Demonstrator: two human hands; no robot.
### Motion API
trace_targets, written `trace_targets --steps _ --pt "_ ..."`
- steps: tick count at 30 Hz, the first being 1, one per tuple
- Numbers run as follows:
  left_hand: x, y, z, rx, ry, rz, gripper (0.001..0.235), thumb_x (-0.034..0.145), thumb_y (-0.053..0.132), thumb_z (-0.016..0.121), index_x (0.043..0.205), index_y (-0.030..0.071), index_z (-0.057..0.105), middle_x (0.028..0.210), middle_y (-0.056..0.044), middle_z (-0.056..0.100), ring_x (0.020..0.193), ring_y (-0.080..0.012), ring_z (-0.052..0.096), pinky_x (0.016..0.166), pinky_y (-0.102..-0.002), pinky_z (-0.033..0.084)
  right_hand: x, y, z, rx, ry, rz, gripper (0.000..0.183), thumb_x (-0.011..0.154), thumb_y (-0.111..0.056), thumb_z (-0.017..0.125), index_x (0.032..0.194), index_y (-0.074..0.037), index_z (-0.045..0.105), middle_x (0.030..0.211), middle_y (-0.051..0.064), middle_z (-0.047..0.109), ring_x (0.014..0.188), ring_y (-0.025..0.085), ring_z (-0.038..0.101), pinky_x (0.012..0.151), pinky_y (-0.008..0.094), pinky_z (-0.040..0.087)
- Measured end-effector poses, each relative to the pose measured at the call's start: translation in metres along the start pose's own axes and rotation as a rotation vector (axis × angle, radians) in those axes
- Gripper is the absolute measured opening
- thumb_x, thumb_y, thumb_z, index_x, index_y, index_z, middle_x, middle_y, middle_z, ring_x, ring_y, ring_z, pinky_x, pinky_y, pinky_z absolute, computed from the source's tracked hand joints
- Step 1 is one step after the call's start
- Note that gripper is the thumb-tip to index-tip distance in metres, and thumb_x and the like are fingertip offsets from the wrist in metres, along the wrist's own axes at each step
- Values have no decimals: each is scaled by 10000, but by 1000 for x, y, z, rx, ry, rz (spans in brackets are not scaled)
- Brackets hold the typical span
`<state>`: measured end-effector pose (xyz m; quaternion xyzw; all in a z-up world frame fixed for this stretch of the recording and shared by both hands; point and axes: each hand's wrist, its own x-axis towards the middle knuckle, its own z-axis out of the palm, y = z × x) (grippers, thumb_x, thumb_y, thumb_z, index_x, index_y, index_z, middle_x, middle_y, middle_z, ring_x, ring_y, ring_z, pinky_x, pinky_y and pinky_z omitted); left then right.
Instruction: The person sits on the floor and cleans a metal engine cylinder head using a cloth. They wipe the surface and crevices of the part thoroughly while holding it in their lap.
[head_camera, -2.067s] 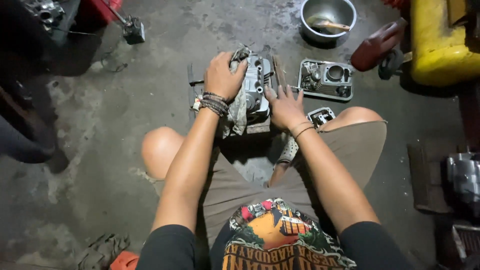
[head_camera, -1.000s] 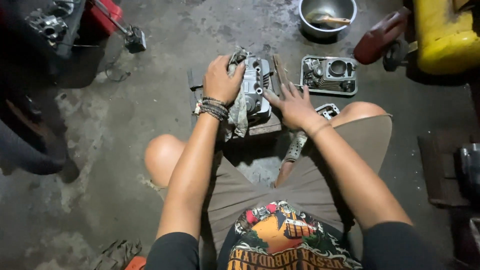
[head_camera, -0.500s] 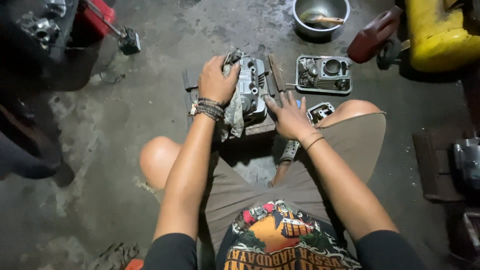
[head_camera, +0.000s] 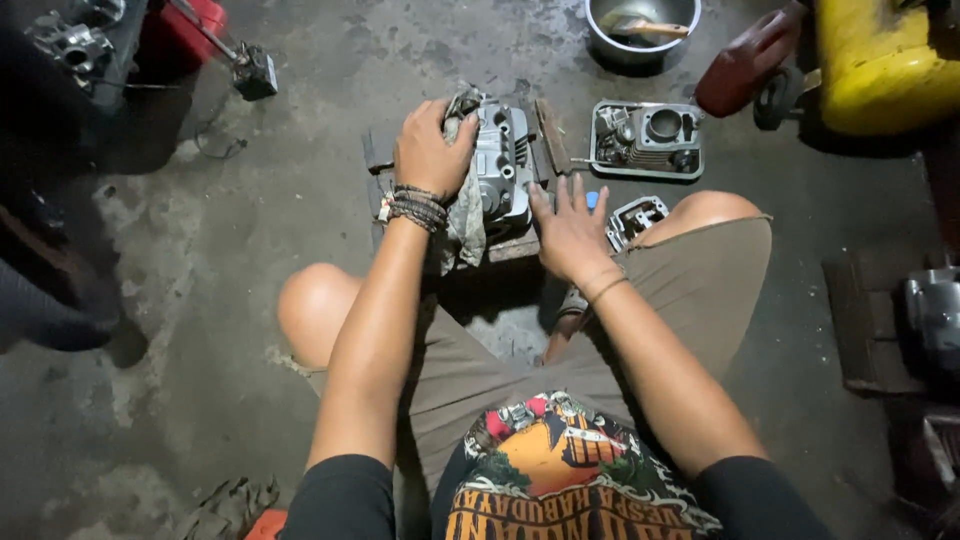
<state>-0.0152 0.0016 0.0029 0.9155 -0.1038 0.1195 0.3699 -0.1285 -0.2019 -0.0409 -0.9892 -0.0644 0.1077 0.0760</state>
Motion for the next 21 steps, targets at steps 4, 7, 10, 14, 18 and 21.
trace_targets --steps 4,7,10,14,18,21 --pt "9 0 3 25 -16 -11 398 989 490 564 1109 127 672 1035 -66 652 1071 -334 653 907 -543 562 29 5 -5 -80 33 0 827 842 -143 627 1617 -216 347 1612 295 352 1536 494 209 1156 763 64" --pt "9 -8 5 35 -17 -7 407 978 514 569 1067 128 663 1019 -76 647 1072 -348 648 903 -553 558 17 3 -7 -46 32 -3 839 836 -119 628 1618 -221 343 1601 290 369 1534 485 220 1158 756 78" --pt "9 -5 1 16 -6 -15 385 982 508 553 1026 140 658 988 -53 639 1052 -325 653 894 -528 565 9 6 1 -66 27 -22 867 803 -122 672 1608 -211 363 1594 286 381 1529 483 233 1157 752 123" --pt "6 1 0 19 -9 -12 383 980 509 566 1023 142 666 983 -49 645 1042 -327 657 883 -531 570 21 12 6 -75 30 -31 890 786 -140 701 1608 -211 366 1601 292 369 1526 488 237 1148 770 119" --pt "8 4 -3 22 -15 -15 348 980 476 572 995 137 649 961 -53 632 1032 -329 655 872 -545 570 44 12 4 -94 33 -26 892 799 -188 688 1616 -255 336 1613 281 353 1532 477 230 1144 777 103" --pt "8 -3 1 -8 -12 -10 336 984 473 560 1003 149 649 976 -46 632 1038 -329 651 875 -534 568 27 9 1 -1 8 0 891 807 -127 711 1616 -247 356 1619 280 346 1534 479 227 1147 761 133"
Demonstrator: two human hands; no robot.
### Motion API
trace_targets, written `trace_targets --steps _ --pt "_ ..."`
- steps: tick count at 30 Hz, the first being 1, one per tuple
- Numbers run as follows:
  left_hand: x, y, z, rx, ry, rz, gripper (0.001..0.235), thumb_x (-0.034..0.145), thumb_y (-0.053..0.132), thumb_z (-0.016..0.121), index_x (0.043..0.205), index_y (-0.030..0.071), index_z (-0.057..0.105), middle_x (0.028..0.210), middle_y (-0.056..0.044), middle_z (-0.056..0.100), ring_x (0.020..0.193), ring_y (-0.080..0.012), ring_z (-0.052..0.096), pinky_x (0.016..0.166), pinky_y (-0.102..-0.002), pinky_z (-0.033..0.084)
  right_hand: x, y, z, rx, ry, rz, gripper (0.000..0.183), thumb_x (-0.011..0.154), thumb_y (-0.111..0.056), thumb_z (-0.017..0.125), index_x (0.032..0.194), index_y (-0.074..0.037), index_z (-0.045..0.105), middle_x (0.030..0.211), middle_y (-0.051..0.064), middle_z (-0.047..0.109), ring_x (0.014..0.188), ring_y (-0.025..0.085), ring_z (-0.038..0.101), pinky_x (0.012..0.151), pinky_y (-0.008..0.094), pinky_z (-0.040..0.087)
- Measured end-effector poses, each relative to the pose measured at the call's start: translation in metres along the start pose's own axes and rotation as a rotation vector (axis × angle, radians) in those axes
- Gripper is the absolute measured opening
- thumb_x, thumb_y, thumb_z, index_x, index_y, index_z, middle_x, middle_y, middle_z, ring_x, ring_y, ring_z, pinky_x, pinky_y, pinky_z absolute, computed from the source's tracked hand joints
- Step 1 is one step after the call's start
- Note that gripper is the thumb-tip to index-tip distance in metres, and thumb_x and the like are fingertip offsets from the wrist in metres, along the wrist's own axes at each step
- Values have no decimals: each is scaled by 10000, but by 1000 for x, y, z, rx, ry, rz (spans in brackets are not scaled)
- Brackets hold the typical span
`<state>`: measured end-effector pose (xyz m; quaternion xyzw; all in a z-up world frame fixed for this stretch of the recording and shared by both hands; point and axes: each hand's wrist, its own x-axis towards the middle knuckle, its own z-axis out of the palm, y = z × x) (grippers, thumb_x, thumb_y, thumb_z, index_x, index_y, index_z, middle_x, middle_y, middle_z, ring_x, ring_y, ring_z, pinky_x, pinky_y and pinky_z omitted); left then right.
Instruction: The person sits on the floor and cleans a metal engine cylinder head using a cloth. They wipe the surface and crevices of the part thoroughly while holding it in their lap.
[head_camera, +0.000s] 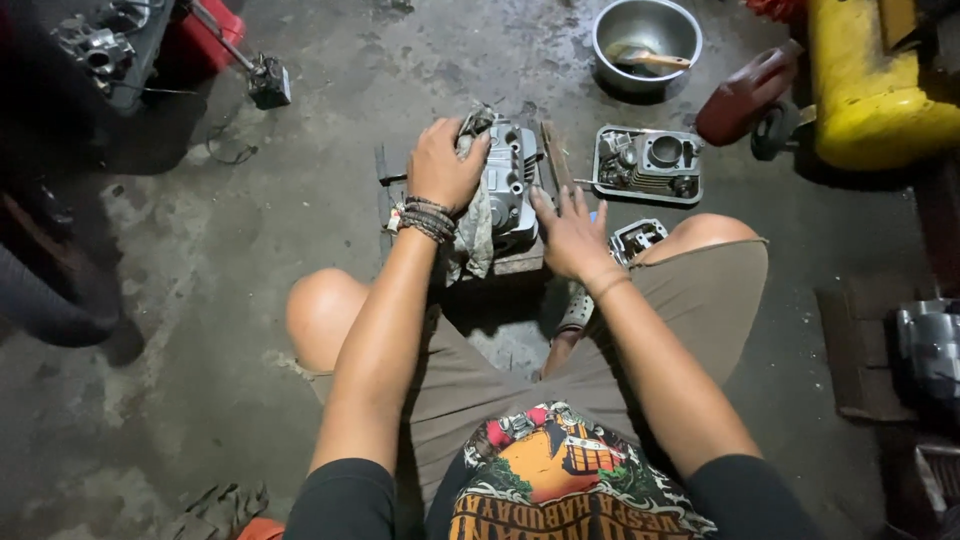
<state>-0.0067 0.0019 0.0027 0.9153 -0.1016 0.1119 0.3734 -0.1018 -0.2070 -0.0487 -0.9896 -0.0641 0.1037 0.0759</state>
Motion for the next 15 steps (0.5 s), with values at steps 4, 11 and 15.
trace_targets --steps 4,11,15 --pt "0 -5 2 26 10 -4 374 967 515 561 1026 157 652 997 -44 642 1056 -327 653 883 -532 570 -19 0 -2 73 -52 0 839 826 -136 710 1591 -260 389 1622 280 325 1529 493 227 1147 765 168" --pt "-2 8 -6 26 -22 -33 338 990 484 532 1073 184 664 1014 -4 650 1071 -278 661 921 -483 567 22 8 7 156 -37 21 793 871 -151 682 1579 -376 404 1643 251 317 1539 481 211 1153 762 122" --pt "0 6 -3 31 -15 -13 359 973 480 554 1057 148 664 1000 -59 648 1068 -329 654 903 -525 565 -10 0 -12 184 -26 24 746 890 -111 642 1570 -325 424 1620 272 346 1536 480 222 1163 755 144"
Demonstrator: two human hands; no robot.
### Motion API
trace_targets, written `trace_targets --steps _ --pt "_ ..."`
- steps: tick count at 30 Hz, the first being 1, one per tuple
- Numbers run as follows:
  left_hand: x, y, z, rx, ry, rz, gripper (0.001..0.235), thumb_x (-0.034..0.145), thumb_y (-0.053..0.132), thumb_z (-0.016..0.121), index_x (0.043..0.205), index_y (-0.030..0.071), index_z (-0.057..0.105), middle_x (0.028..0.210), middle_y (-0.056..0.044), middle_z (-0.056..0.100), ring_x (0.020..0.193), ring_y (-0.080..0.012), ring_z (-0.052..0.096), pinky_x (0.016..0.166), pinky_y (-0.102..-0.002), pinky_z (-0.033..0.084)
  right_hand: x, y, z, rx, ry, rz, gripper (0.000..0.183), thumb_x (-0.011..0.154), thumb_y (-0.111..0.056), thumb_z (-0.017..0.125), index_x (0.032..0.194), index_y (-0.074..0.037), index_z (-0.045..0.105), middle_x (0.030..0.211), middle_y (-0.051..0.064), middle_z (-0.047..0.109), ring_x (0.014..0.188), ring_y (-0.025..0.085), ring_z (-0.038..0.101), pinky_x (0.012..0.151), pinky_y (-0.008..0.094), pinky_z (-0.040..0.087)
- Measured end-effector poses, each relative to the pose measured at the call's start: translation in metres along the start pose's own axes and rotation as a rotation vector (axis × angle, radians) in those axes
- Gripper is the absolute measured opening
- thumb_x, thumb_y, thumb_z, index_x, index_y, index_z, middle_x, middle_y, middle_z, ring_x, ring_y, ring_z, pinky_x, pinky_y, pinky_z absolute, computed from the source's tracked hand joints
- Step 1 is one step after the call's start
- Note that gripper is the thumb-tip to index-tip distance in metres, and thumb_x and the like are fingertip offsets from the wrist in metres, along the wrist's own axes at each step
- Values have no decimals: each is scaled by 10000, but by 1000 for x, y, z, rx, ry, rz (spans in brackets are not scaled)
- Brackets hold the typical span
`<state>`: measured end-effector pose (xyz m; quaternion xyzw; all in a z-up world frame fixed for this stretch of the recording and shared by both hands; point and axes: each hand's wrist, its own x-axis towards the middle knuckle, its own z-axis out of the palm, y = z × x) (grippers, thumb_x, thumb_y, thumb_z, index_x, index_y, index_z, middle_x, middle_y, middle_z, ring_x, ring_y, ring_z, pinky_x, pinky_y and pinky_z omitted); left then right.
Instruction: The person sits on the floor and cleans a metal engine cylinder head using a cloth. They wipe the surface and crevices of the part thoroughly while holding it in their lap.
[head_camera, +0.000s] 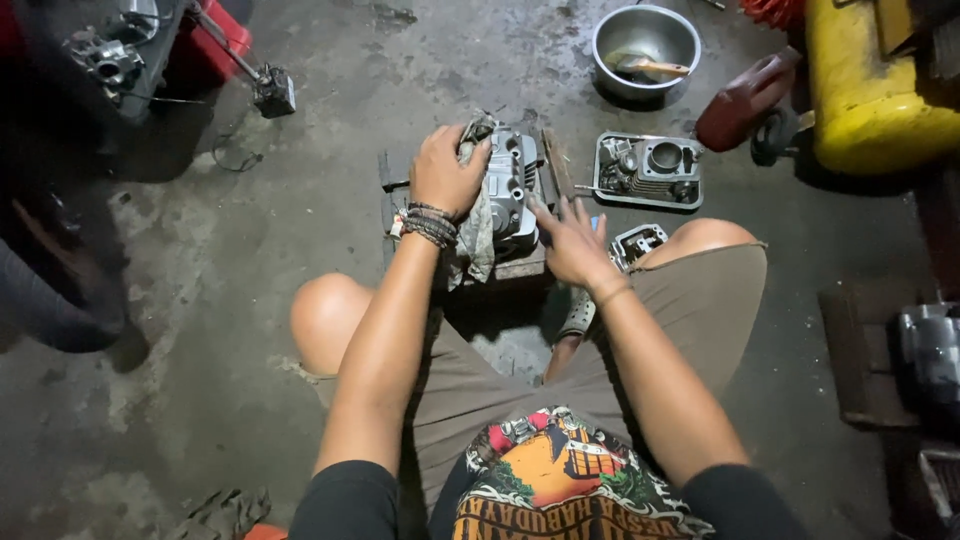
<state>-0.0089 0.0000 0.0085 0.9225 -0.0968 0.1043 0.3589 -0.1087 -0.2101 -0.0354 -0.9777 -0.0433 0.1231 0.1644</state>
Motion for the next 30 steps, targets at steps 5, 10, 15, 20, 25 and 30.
trace_targets --steps 5,10,15,20,25,30 --pt "4 -4 2 14 38 3 377 942 503 602 1076 159 681 1020 -68 668 1075 -338 662 917 -529 566 -1 4 1 17 -12 4 777 878 -107 660 1574 -348 414 1606 275 358 1527 491 223 1152 772 138" --pt "0 -7 3 -10 22 10 381 958 506 578 1087 161 676 1011 -67 663 1077 -345 661 921 -522 563 23 3 12 15 -3 9 797 889 -139 659 1592 -380 372 1628 271 323 1536 489 201 1154 769 121" --pt "1 -12 7 -25 35 13 397 958 518 572 1090 158 676 1012 -67 668 1076 -351 662 925 -526 559 0 -4 6 72 -31 27 796 895 -110 652 1600 -351 370 1619 273 337 1537 485 199 1163 757 111" --pt "1 -7 7 -31 58 -6 419 947 543 574 1105 172 684 1019 -50 672 1075 -328 668 916 -505 569 31 10 25 89 -33 33 747 902 -130 659 1568 -365 417 1642 245 306 1543 464 196 1166 755 125" --pt "1 -12 9 -11 21 7 443 953 551 570 1136 160 670 1057 -80 678 1102 -345 661 941 -529 561 24 9 7 17 -13 1 713 901 -128 655 1533 -400 463 1652 259 286 1549 478 172 1162 765 115" --pt "-3 -10 8 -30 23 -3 418 964 516 555 1118 148 678 1025 -65 680 1068 -339 675 918 -518 563 0 6 -8 10 -52 -13 693 896 -99 664 1515 -368 502 1649 287 274 1545 505 156 1157 773 94"
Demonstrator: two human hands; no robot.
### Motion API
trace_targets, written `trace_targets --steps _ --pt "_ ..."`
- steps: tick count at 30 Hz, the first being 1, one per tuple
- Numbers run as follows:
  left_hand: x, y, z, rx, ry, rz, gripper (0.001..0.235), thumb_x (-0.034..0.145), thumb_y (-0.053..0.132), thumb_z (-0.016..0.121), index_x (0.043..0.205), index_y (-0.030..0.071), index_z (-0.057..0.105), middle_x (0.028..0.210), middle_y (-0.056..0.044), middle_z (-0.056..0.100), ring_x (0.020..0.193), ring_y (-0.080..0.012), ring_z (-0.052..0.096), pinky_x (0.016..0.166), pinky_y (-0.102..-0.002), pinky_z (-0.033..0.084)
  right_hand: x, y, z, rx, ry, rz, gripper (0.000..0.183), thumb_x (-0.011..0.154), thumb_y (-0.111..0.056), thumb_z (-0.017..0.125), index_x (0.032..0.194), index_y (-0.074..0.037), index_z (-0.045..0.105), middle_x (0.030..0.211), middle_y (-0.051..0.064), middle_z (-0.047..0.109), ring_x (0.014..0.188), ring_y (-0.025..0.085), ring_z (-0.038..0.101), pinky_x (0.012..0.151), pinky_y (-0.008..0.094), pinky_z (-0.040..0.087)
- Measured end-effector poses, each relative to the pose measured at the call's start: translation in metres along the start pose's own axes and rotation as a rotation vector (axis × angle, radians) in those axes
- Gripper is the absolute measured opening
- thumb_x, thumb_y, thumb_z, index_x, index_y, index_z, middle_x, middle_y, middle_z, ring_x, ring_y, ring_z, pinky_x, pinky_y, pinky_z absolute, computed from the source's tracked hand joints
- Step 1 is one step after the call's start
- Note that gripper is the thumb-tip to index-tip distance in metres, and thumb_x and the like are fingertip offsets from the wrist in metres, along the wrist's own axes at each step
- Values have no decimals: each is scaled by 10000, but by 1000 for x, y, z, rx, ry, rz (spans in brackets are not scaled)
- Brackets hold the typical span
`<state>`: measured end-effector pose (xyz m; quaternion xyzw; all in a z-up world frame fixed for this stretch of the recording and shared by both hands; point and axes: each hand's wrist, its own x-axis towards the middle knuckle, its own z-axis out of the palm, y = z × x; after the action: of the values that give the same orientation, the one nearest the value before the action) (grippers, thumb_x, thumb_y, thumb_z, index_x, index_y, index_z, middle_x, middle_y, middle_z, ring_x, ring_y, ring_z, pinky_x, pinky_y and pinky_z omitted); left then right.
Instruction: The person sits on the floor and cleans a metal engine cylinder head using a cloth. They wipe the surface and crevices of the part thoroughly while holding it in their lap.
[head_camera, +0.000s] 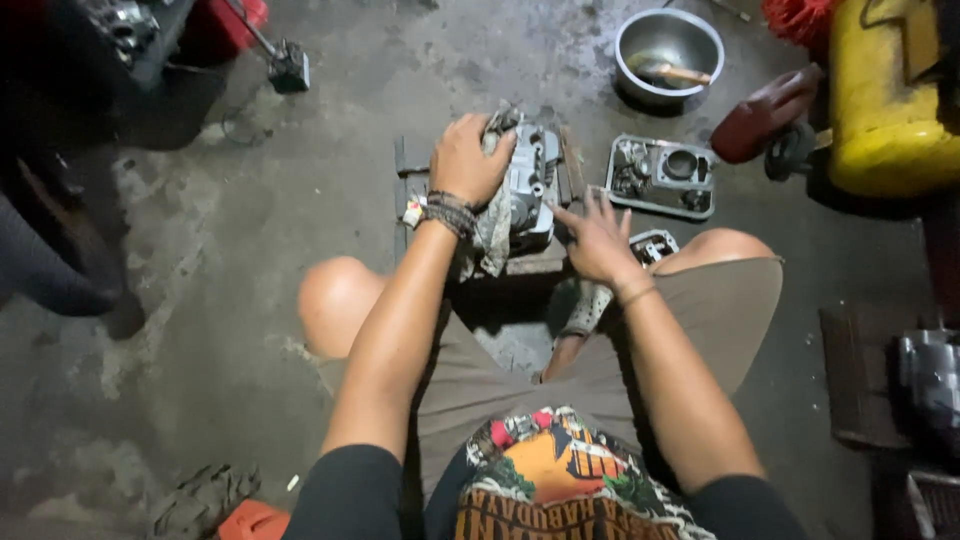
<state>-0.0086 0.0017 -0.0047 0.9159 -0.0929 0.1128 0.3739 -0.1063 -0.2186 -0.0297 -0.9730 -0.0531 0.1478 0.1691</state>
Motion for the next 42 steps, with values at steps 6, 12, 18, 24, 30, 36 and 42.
trace_targets --steps 6,12,18,24,30,36,42 --pt "6 -1 -2 21 17 20 404 938 510 600 1108 153 683 1054 -86 686 1092 -363 658 939 -534 553 45 14 23 -72 30 -17 746 890 -166 684 1536 -448 440 1680 249 220 1558 471 143 1164 766 96" --pt "8 -5 0 -18 45 48 407 934 487 619 1130 136 684 1053 -113 693 1080 -383 662 926 -543 556 -1 -10 5 -139 35 -13 829 868 -142 688 1601 -349 360 1653 280 256 1554 483 145 1165 765 112" --pt "6 2 -1 -5 12 26 423 940 515 598 1117 141 685 1061 -97 688 1098 -363 657 935 -533 557 28 6 17 -166 56 5 886 853 -195 717 1616 -386 308 1645 272 282 1547 479 168 1152 770 109" --pt "3 6 -6 1 -29 5 404 972 495 562 1157 155 679 1081 -45 688 1105 -321 663 938 -508 565 6 -3 16 -174 69 -12 910 829 -205 738 1627 -311 315 1619 305 319 1537 501 178 1145 778 118" --pt "7 2 5 34 63 55 484 953 485 550 1202 101 708 1110 -85 734 1042 -306 683 843 -472 539 1 -28 -21 -77 -132 86 955 861 31 501 1646 -328 92 1685 258 29 1554 459 -56 1199 687 -52" --pt "8 -1 3 39 24 70 550 981 485 536 1282 44 669 1237 -130 704 1174 -341 635 967 -477 509 -8 -21 -13 -95 -161 101 1033 832 101 495 1645 -332 27 1693 244 -5 1559 422 -97 1205 675 -72" --pt "6 -5 2 18 -12 16 424 989 527 552 1204 181 669 1100 -33 672 1151 -298 639 987 -517 534 -7 1 24 -134 106 -34 830 809 -156 728 1577 -228 421 1595 330 345 1522 525 222 1141 783 117"
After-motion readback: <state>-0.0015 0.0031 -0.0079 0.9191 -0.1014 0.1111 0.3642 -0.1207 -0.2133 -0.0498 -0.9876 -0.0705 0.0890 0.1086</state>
